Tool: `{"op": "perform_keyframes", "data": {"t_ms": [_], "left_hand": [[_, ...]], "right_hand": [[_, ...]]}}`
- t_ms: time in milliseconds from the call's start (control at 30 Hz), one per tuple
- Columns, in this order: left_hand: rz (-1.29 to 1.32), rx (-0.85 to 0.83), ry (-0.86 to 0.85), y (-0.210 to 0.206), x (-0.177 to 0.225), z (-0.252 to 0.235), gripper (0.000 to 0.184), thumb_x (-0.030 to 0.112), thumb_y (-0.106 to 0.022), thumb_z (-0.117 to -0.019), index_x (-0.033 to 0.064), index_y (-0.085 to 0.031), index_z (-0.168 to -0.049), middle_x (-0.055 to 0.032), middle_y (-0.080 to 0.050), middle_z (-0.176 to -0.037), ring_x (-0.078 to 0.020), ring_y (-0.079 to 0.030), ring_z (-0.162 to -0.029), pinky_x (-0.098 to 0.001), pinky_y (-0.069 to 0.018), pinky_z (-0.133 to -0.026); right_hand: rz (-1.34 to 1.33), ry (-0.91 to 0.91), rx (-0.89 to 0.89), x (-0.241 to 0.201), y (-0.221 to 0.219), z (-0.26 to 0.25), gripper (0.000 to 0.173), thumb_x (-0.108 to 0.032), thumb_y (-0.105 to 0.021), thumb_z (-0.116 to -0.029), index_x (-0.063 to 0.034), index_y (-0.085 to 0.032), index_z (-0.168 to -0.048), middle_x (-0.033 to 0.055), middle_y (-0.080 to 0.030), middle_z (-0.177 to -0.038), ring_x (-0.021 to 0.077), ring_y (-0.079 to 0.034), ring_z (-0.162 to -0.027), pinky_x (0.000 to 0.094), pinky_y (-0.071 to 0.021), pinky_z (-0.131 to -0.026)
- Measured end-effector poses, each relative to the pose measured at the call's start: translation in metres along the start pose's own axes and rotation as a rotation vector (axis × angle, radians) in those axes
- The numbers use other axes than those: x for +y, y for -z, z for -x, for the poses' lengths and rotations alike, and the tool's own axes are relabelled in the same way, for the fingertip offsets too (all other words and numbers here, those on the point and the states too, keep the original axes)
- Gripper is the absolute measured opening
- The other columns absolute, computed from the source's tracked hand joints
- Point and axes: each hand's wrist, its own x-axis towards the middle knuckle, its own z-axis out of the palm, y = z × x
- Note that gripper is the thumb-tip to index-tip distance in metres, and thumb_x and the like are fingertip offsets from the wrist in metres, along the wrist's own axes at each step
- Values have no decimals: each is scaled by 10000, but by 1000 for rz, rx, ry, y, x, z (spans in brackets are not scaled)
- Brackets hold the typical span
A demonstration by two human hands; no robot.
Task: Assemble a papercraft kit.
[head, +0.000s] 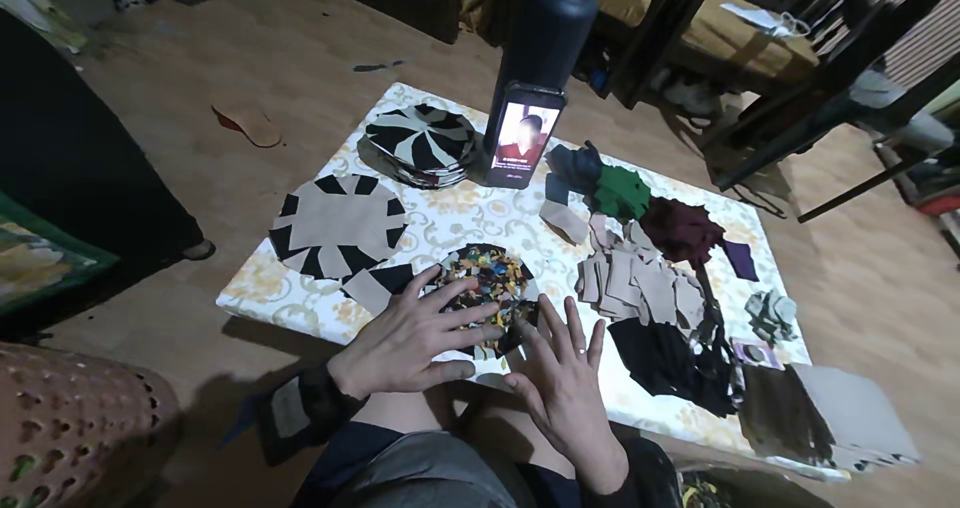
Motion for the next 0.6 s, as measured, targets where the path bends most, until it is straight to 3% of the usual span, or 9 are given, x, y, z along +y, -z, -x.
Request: {"op": "perform_keyframes", "data": {"t_ms": [100, 200, 400, 500, 600], "left_hand": [[-47, -23, 66, 1, 3, -3, 666, 676, -254, -1025, 303, -477, -1529, 92, -404, -1621, -276, -273, -1540, -730, -153, -1158], [-79, -71, 112, -1, 4, -6, 721, 709, -251, -1006, 275, -480, -1534, 60, -393, -1631, -320, -254, -1547, -786, -121, -1134], [-96, -37, 122, 0, 5, -6, 789, 739, -252, -989, 227, -415, -1568, 16, -338, -1661, -317, -245, -1551, -800, -126, -1120], [-118, -61, 150, -1, 4, -6, 833, 743, -252, -986, 162, -450, -1548, -42, -344, -1657, -329, -240, -1552, -793, -114, -1132], [-107, -69, 150, -1, 4, -5, 823, 732, -277, -990, 157, -437, -1557, -47, -351, -1653, -329, -242, -1551, -794, -107, -1132]], "right_hand": [[1, 22, -14, -4, -2, 2, 729, -748, -302, -978, -254, -619, -1412, 100, -468, -1579, 433, -343, -1492, 810, -153, -1120], [68, 6, -32, -3, -6, 1, 747, -767, -303, -965, -268, -607, -1432, 83, -461, -1588, 430, -350, -1490, 811, -166, -1113], [111, -36, 42, -9, -12, -7, 798, -741, -259, -987, -197, -543, -1496, 100, -457, -1588, 422, -360, -1487, 790, -171, -1124], [147, -55, -3, -10, -20, -10, 881, -778, -232, -966, -149, -532, -1506, 80, -449, -1597, 401, -368, -1488, 772, -185, -1135], [144, -61, 22, -9, -11, -10, 891, -769, -243, -967, -115, -539, -1494, 105, -439, -1600, 420, -371, -1483, 788, -187, -1123]]}}
